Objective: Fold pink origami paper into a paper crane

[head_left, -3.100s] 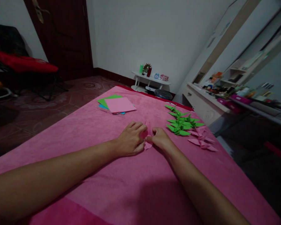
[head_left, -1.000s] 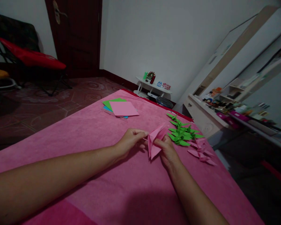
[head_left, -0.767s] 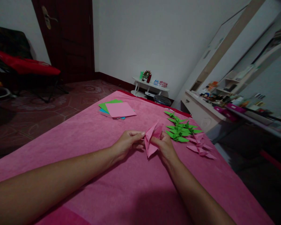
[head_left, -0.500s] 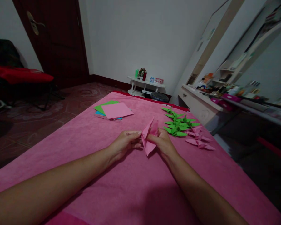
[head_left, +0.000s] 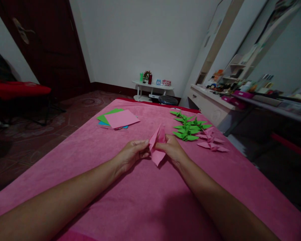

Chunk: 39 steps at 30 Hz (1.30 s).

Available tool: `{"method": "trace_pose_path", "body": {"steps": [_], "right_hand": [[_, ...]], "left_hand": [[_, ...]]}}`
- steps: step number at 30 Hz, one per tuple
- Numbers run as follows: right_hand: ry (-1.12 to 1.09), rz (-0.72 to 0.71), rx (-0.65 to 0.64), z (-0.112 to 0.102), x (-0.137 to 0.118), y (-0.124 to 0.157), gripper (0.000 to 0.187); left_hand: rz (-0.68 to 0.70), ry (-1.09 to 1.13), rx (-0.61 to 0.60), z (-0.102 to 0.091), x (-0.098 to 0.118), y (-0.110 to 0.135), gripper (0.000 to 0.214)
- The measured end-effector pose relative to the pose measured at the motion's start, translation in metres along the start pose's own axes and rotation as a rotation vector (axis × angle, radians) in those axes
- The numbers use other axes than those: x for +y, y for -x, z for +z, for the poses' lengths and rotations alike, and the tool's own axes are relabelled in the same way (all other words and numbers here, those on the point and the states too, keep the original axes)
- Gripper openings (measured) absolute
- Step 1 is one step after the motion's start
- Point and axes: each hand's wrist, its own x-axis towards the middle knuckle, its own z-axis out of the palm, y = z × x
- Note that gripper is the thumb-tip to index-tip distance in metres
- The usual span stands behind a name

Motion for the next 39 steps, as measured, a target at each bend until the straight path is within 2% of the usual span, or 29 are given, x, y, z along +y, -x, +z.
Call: {"method": "trace_pose_path", "body": {"steps": [8,24,30,35,39], "right_hand": [[0.017,0.004,0.015,0.004,-0.007,0.004,0.018],[0.123,0.015,0.023,0.007,-0.004,0.005,0.020],[0.053,0.038,0.001,0.008,-0.009,0.006,0.023],[0.058,0.065,-0.018,0.007,-0.011,0.006,0.020],[0.065,0.065,-0.007,0.006,-0.010,0.006,0.021]], "left_hand": [[-0.009,0.001,0.005,-0.001,0.000,-0.001,0.022],[0.027,-0.044,0.060,0.007,-0.001,0.002,0.028],[-0.002,-0.020,0.005,0.004,0.001,0.001,0.030],[-0.023,-0.017,-0.034,0.003,0.002,0.000,0.034],[0.004,-0.036,0.018,0.005,0.000,0.002,0.032]]}}
